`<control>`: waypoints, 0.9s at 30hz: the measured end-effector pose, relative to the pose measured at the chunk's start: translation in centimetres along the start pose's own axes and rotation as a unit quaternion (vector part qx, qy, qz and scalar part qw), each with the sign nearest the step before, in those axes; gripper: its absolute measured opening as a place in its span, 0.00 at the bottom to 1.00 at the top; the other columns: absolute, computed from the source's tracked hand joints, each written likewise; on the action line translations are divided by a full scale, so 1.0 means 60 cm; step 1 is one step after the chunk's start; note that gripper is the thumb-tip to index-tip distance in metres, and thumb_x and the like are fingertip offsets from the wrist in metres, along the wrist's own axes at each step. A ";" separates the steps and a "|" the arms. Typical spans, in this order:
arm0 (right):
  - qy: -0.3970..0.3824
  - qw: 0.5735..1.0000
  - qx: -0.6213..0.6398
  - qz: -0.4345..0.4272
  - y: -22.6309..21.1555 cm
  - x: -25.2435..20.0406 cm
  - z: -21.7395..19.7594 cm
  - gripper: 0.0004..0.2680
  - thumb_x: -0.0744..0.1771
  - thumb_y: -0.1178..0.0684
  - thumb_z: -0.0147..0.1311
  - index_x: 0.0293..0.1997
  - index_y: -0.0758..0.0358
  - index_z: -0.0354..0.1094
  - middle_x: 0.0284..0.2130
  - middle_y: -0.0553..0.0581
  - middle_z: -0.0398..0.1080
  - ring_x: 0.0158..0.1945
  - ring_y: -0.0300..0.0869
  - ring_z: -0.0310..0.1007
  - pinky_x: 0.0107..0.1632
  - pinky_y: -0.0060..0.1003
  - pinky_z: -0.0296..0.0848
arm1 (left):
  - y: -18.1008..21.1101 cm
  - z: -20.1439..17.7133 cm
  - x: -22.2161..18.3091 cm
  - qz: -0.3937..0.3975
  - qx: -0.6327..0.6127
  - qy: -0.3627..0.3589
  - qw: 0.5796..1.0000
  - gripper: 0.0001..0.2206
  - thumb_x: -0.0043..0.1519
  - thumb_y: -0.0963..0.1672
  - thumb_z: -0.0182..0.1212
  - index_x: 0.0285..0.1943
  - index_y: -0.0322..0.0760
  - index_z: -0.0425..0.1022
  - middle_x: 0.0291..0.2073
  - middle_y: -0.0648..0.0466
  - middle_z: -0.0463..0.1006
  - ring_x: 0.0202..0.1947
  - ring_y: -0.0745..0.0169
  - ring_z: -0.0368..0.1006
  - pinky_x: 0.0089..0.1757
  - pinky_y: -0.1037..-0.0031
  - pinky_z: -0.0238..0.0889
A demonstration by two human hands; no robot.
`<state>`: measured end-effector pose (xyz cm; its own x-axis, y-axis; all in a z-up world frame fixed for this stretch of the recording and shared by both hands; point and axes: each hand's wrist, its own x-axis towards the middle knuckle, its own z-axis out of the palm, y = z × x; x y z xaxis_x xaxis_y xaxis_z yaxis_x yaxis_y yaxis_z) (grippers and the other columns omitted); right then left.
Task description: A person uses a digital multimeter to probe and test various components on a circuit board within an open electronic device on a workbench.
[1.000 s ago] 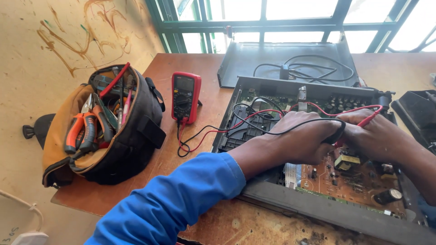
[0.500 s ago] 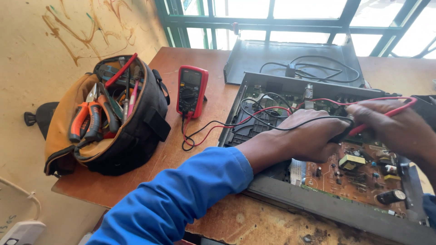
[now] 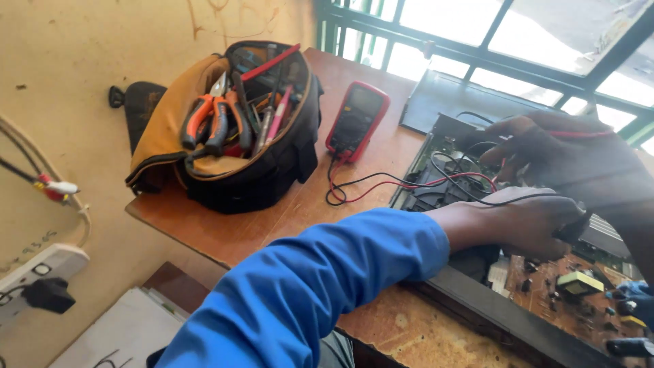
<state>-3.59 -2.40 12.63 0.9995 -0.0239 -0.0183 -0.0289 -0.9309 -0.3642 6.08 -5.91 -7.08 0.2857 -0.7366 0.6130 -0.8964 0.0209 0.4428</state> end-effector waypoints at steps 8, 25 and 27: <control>-0.037 0.983 0.173 -0.051 -0.086 0.163 0.092 0.13 0.68 0.46 0.58 0.53 0.61 0.73 0.39 0.60 0.79 0.41 0.45 0.80 0.43 0.39 0.77 | -0.029 -0.009 -0.006 -0.125 -0.028 -0.060 0.990 0.08 0.42 0.49 0.64 0.28 0.48 0.76 0.26 0.56 0.80 0.25 0.58 0.75 0.29 0.63 0.67; -0.080 0.909 0.389 -0.130 -0.084 0.278 0.185 0.05 0.65 0.57 0.60 0.43 0.57 0.72 0.25 0.51 0.68 0.30 0.37 0.71 0.37 0.31 0.77 | 0.004 -0.051 -0.045 -0.207 -0.027 -0.079 0.975 0.12 0.43 0.50 0.61 0.33 0.47 0.77 0.28 0.53 0.82 0.27 0.55 0.77 0.31 0.63 0.70; -0.058 0.956 0.250 -0.140 -0.094 0.253 0.163 0.06 0.56 0.58 0.58 0.27 0.51 0.65 0.22 0.42 0.57 0.30 0.34 0.53 0.34 0.31 0.54 | 0.030 -0.064 -0.041 -0.218 -0.023 -0.081 0.972 0.13 0.43 0.50 0.60 0.33 0.47 0.77 0.29 0.53 0.82 0.27 0.55 0.78 0.31 0.63 0.70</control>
<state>11.67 6.06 5.30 0.9619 0.2684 0.0525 0.2104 -0.6037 -0.7690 5.08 -1.46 -5.30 0.5745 -0.7787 0.2522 -0.6856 -0.2895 0.6679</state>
